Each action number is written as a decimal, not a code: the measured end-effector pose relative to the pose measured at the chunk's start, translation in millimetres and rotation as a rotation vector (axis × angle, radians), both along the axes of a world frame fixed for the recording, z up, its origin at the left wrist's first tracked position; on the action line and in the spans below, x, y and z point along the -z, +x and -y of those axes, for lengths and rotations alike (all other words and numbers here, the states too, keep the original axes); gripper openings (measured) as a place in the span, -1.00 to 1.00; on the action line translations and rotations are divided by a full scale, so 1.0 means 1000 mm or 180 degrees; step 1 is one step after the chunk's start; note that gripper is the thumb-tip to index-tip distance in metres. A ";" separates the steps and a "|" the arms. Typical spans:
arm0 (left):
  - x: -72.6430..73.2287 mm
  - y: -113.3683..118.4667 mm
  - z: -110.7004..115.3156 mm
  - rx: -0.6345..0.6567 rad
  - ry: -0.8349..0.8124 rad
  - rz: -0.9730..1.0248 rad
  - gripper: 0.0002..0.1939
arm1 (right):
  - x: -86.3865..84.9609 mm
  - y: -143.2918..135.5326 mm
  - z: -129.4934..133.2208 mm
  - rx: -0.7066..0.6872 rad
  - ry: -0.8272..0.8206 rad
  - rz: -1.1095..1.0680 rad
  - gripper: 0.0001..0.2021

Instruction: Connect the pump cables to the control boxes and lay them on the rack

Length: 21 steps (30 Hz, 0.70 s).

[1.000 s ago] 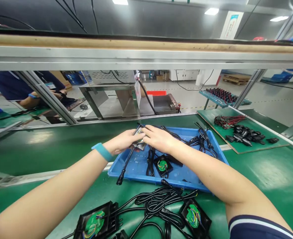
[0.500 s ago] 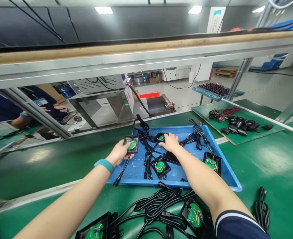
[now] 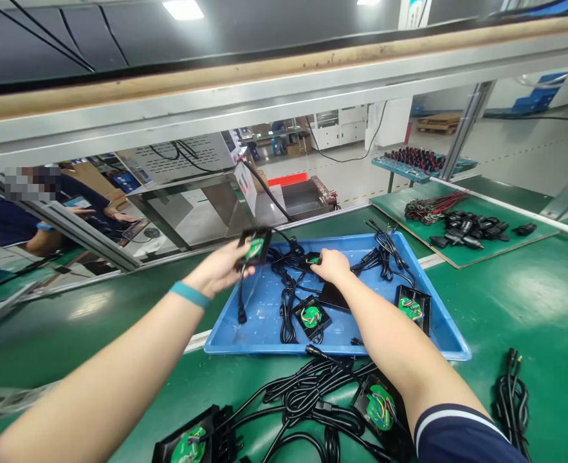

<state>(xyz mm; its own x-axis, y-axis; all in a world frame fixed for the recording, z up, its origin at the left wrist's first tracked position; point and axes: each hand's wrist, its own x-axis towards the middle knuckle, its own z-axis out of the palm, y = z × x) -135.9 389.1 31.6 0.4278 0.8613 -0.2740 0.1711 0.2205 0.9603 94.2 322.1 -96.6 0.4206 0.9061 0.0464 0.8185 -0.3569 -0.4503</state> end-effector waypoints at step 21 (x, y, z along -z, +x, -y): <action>0.096 -0.028 0.030 -0.0326 -0.0022 -0.1349 -0.69 | -0.042 0.052 0.028 -0.0625 0.2659 -0.3052 -0.43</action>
